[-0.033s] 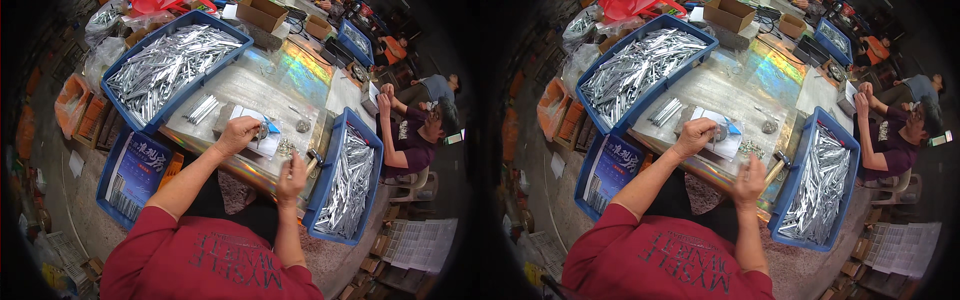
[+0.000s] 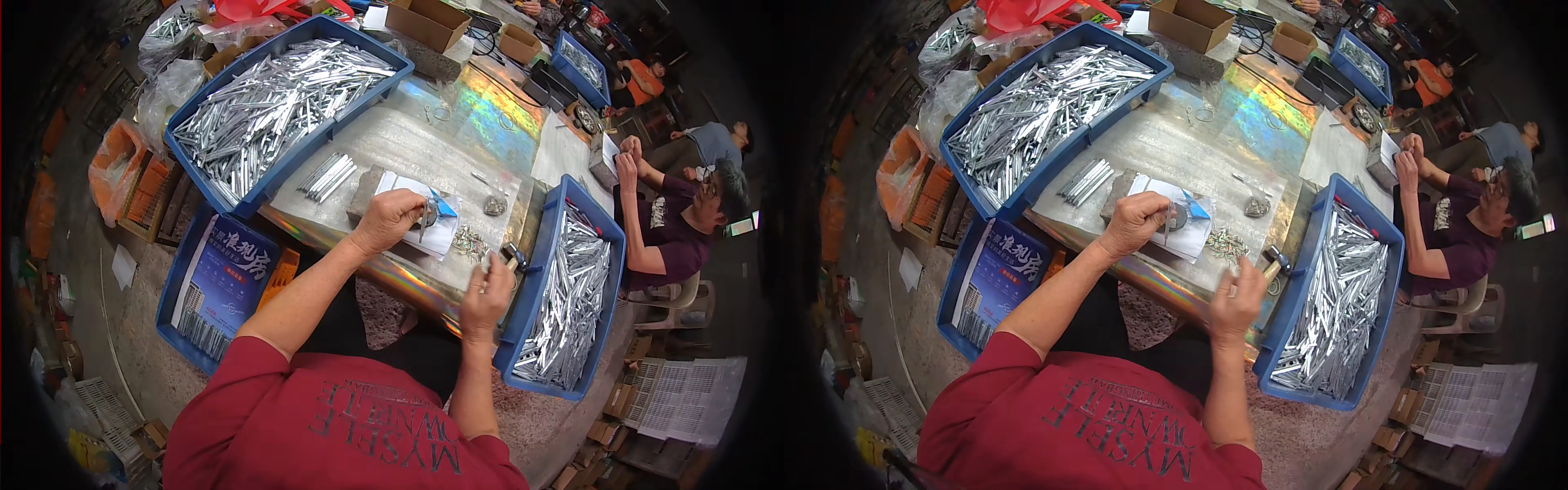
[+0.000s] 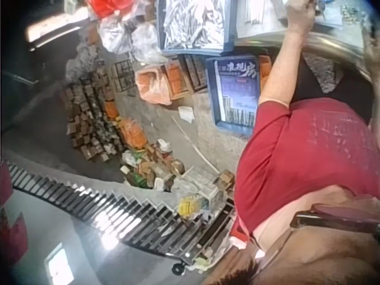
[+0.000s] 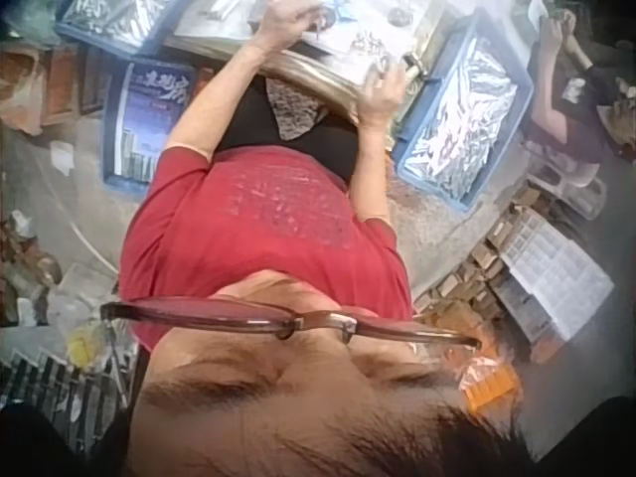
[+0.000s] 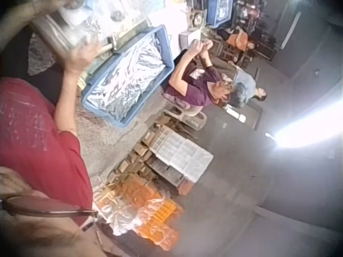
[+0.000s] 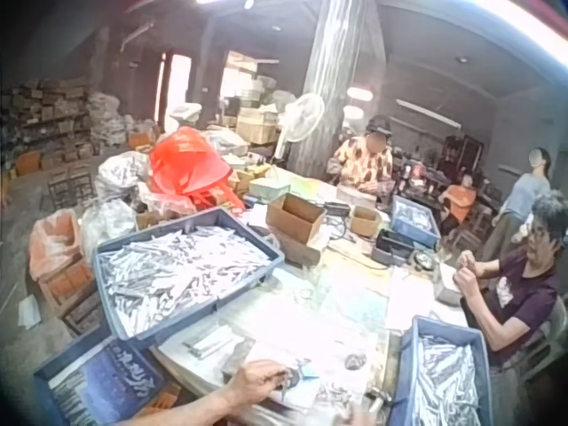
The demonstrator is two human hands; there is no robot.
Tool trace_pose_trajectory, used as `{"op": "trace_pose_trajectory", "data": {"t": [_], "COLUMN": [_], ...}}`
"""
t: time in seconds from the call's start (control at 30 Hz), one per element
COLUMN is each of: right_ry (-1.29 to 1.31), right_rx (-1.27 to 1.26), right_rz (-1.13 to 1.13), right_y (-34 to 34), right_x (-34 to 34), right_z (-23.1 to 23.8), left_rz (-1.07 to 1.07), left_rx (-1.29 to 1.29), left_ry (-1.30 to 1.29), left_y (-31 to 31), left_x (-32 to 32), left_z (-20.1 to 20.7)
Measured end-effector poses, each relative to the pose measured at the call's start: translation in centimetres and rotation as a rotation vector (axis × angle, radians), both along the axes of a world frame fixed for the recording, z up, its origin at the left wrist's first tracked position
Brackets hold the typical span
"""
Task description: The person assembles metal components by fitting small fasteners and pins onto metal strips by hand and striking them with a hammer on a work block.
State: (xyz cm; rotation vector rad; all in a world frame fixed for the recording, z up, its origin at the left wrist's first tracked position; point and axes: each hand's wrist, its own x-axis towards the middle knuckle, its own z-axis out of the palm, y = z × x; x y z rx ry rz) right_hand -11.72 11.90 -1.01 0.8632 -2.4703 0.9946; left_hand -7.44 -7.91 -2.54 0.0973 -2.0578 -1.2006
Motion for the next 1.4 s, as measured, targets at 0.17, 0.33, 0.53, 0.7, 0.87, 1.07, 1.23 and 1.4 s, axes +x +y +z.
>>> {"op": "trace_pose_trajectory", "data": {"t": [0.17, 0.33, 0.53, 0.7, 0.87, 1.07, 1.23, 1.4], "right_ry": [-0.082, -0.665, -0.87, -0.907, -0.402, -0.136, -0.049, -0.26], "right_rx": [0.353, -0.359, -0.843, -0.307, -0.077, -0.232, 0.05, -0.312], "right_rz": [-0.222, -0.243, 0.004, 0.337, 0.402, 0.4, 0.452, 0.335], "right_y": [3.9, 4.8, 1.7, 0.9, -0.7, -1.1, -0.7, -0.1], "right_x": [-1.0, -2.2, 1.4, 2.8, 2.5, 2.7, 1.1, 3.3], "right_z": [-0.6, -2.3, 2.7, 5.0, 10.4, 11.6, 8.2, 14.2], "left_rz": [-0.009, -0.027, -0.021, -0.001, 0.004, -0.002, 0.015, 0.024], "left_rx": [-0.03, -0.04, -0.051, -0.077, -0.089, -0.071, -0.076, -0.081], "left_ry": [0.011, 0.019, 0.042, 0.038, 0.029, 0.074, 0.079, 0.092], "left_y": [0.3, 0.2, 0.3, 0.3, 0.1, 0.3, 0.9, 0.3], "left_x": [-0.2, -0.3, -0.1, -0.2, -0.1, -0.1, 0.1, 0.0], "left_z": [0.2, 0.1, 0.2, 0.4, 0.1, 0.2, 0.0, 0.0]}}
